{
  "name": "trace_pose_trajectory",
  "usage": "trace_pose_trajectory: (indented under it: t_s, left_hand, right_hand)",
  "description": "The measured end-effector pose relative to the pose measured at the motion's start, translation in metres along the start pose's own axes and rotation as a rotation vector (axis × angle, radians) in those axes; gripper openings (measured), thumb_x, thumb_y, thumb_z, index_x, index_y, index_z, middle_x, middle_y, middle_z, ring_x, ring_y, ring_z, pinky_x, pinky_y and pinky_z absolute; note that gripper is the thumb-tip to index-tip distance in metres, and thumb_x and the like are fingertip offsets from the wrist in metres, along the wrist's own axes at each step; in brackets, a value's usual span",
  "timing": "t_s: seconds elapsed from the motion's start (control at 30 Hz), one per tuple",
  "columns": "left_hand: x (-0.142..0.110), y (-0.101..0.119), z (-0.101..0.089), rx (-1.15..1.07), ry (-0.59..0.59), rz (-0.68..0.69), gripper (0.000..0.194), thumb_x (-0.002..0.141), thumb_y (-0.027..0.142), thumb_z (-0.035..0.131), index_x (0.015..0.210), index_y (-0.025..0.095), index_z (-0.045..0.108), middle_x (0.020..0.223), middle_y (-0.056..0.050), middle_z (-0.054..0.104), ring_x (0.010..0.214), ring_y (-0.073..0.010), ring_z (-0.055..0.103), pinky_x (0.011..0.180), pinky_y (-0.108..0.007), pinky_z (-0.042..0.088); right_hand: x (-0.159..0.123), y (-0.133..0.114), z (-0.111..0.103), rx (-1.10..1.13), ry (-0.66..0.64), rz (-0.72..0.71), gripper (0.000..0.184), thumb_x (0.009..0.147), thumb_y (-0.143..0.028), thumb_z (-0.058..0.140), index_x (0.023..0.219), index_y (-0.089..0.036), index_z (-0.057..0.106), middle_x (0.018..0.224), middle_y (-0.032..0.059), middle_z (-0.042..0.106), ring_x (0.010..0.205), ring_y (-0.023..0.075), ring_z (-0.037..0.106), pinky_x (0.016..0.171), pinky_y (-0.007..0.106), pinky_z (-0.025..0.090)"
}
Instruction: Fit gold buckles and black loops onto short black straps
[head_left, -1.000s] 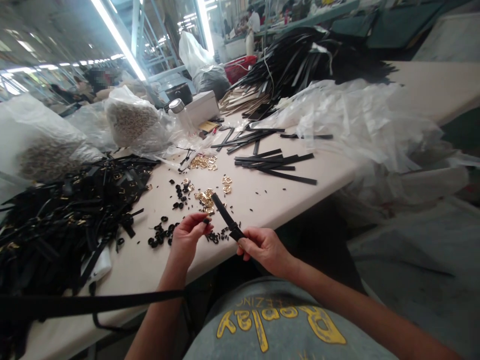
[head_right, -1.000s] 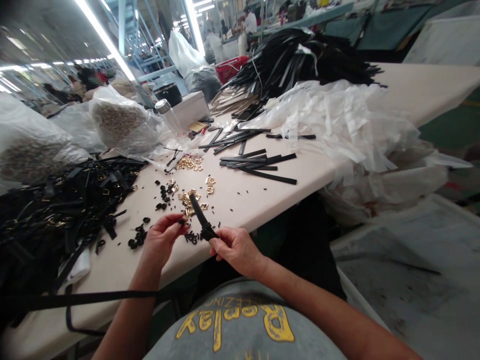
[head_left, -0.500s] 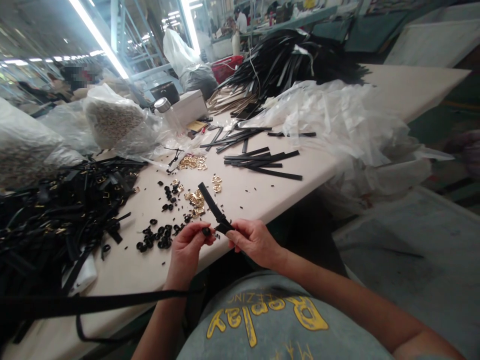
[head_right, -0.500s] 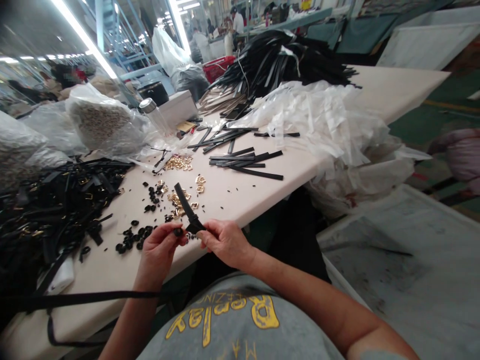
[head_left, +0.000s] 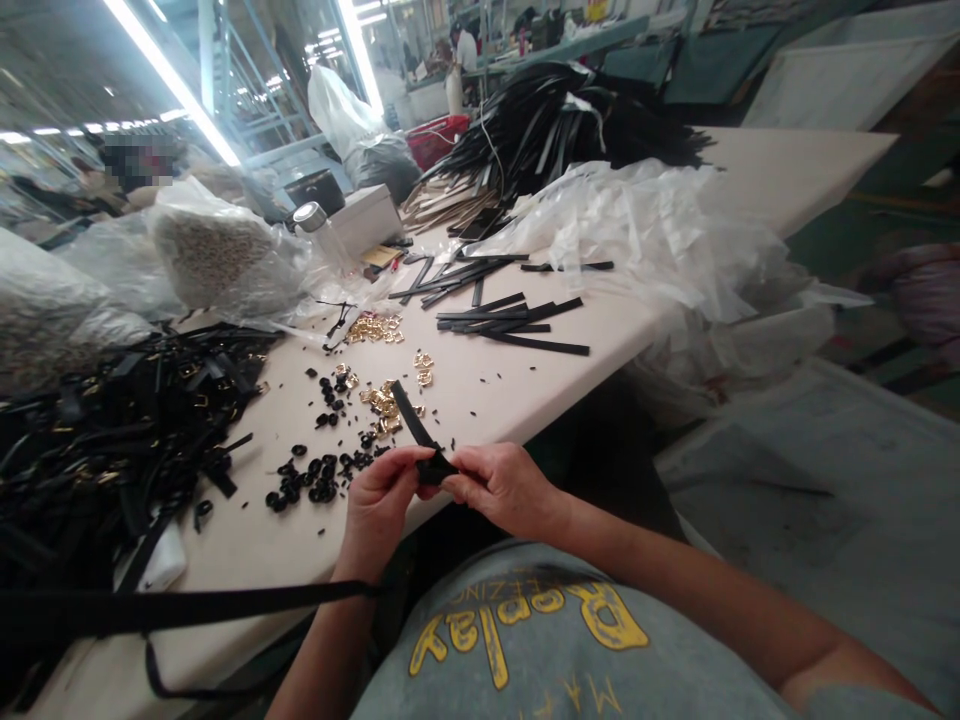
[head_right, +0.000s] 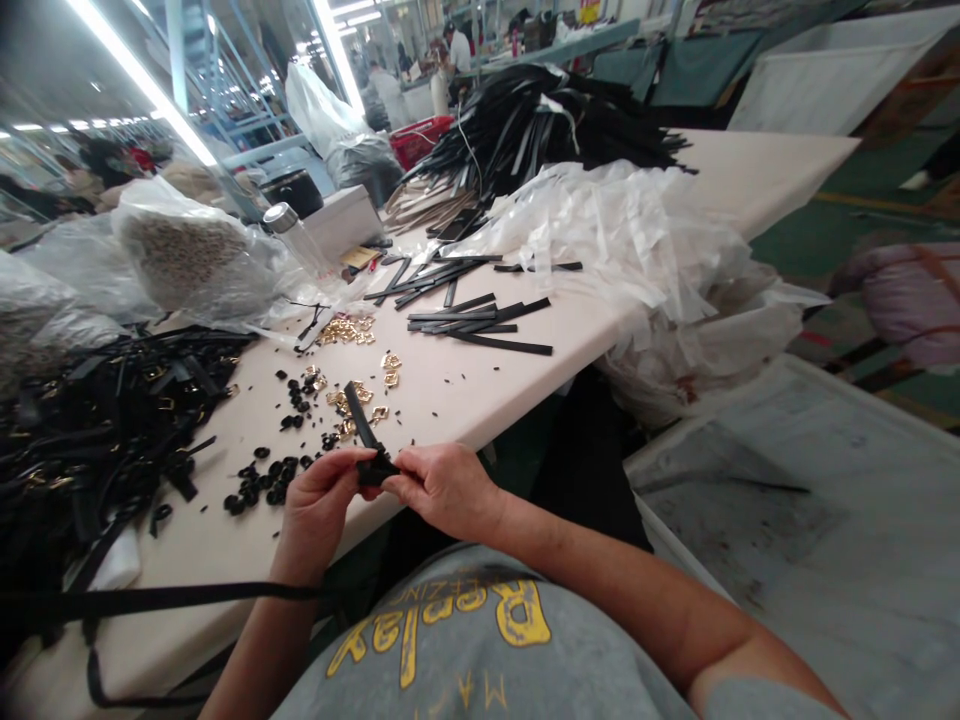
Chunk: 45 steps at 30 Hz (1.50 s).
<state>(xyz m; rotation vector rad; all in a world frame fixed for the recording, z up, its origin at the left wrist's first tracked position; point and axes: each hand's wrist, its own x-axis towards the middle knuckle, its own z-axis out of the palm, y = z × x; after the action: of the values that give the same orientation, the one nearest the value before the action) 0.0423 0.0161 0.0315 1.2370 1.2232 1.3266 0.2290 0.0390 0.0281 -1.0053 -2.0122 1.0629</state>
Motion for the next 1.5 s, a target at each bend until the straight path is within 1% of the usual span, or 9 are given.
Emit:
trace_pose_trajectory:
  t_s: [0.2, 0.33, 0.47, 0.6, 0.7, 0.93, 1.2, 1.33, 1.5]
  left_hand:
    - [0.0, -0.001, 0.002, -0.027, 0.035, -0.004, 0.014, 0.079, 0.031, 0.076, 0.088, 0.02, 0.075, 0.07, -0.002, 0.072, 0.054, -0.0115, 0.063, 0.055, -0.022, 0.054]
    - [0.001, 0.0, 0.006, -0.031, 0.026, -0.022, 0.017, 0.078, 0.033, 0.077, 0.087, 0.018, 0.074, 0.071, -0.002, 0.072, 0.054, -0.0115, 0.063, 0.055, -0.022, 0.054]
    - [0.002, 0.0, 0.006, -0.069, 0.006, -0.071, 0.022, 0.079, 0.033, 0.077, 0.094, 0.019, 0.069, 0.067, -0.001, 0.07, 0.053, -0.0111, 0.063, 0.054, -0.02, 0.053]
    - [0.005, -0.004, 0.001, -0.063, -0.01, -0.094, 0.018, 0.077, 0.03, 0.079, 0.082, 0.017, 0.067, 0.064, 0.001, 0.067, 0.053, -0.0099, 0.061, 0.054, -0.019, 0.051]
    - [0.006, -0.008, -0.002, -0.045, 0.002, -0.087, 0.016, 0.075, 0.028, 0.08, 0.08, 0.017, 0.069, 0.068, 0.001, 0.068, 0.058, -0.009, 0.062, 0.059, -0.018, 0.051]
    - [0.005, -0.008, -0.001, -0.059, 0.001, -0.125, 0.018, 0.076, 0.032, 0.08, 0.083, 0.018, 0.072, 0.071, 0.0, 0.069, 0.061, -0.0093, 0.062, 0.062, -0.018, 0.052]
    - [-0.003, -0.012, -0.007, -0.089, -0.032, -0.138, 0.017, 0.081, 0.033, 0.076, 0.091, 0.019, 0.073, 0.081, -0.001, 0.071, 0.068, -0.0108, 0.065, 0.068, -0.02, 0.055]
    - [-0.007, -0.012, -0.012, -0.077, -0.064, -0.089, 0.013, 0.083, 0.029, 0.074, 0.092, 0.02, 0.073, 0.08, -0.002, 0.07, 0.068, -0.0115, 0.064, 0.068, -0.021, 0.055]
    - [-0.01, -0.008, -0.015, -0.009, -0.157, 0.036, 0.01, 0.086, 0.019, 0.07, 0.095, 0.023, 0.074, 0.087, -0.002, 0.068, 0.07, -0.0109, 0.064, 0.067, -0.021, 0.055]
  right_hand:
    - [-0.001, 0.003, -0.004, 0.088, 0.082, 0.025, 0.024, 0.093, -0.031, 0.056, 0.073, -0.019, 0.062, 0.063, -0.0015, 0.064, 0.059, 0.0123, 0.057, 0.058, 0.022, 0.039]
    - [0.0, 0.003, -0.005, 0.082, 0.049, 0.024, 0.021, 0.093, -0.03, 0.056, 0.076, -0.019, 0.063, 0.065, -0.0013, 0.066, 0.06, 0.0126, 0.058, 0.059, 0.023, 0.039]
    - [0.0, 0.003, -0.007, 0.058, 0.037, 0.017, 0.021, 0.092, -0.028, 0.056, 0.075, -0.019, 0.064, 0.065, -0.001, 0.065, 0.059, 0.0122, 0.056, 0.059, 0.023, 0.037]
    - [0.0, 0.004, -0.007, 0.015, 0.025, 0.003, 0.018, 0.091, -0.025, 0.059, 0.074, -0.018, 0.064, 0.064, -0.0016, 0.064, 0.058, 0.0112, 0.054, 0.057, 0.023, 0.034]
    - [0.0, 0.005, -0.006, -0.079, 0.039, -0.013, 0.018, 0.089, -0.023, 0.061, 0.072, -0.017, 0.062, 0.064, -0.0018, 0.061, 0.057, 0.0103, 0.051, 0.056, 0.022, 0.031]
    - [0.0, 0.007, -0.002, -0.341, 0.114, -0.104, 0.023, 0.087, -0.023, 0.063, 0.066, -0.017, 0.056, 0.061, -0.0023, 0.058, 0.055, 0.01, 0.047, 0.055, 0.024, 0.026]
    - [-0.003, 0.005, -0.001, -0.504, 0.203, -0.242, 0.022, 0.089, -0.024, 0.06, 0.068, -0.018, 0.056, 0.063, -0.0009, 0.063, 0.056, 0.0119, 0.053, 0.056, 0.027, 0.028]
    - [-0.005, 0.002, -0.002, -0.551, 0.247, -0.338, 0.021, 0.09, -0.023, 0.056, 0.07, -0.018, 0.057, 0.064, 0.0002, 0.065, 0.057, 0.0132, 0.055, 0.056, 0.028, 0.03]
    - [-0.009, -0.004, -0.004, -0.573, 0.273, -0.419, 0.023, 0.092, -0.021, 0.052, 0.07, -0.018, 0.057, 0.064, 0.0004, 0.063, 0.056, 0.0128, 0.054, 0.058, 0.028, 0.033]
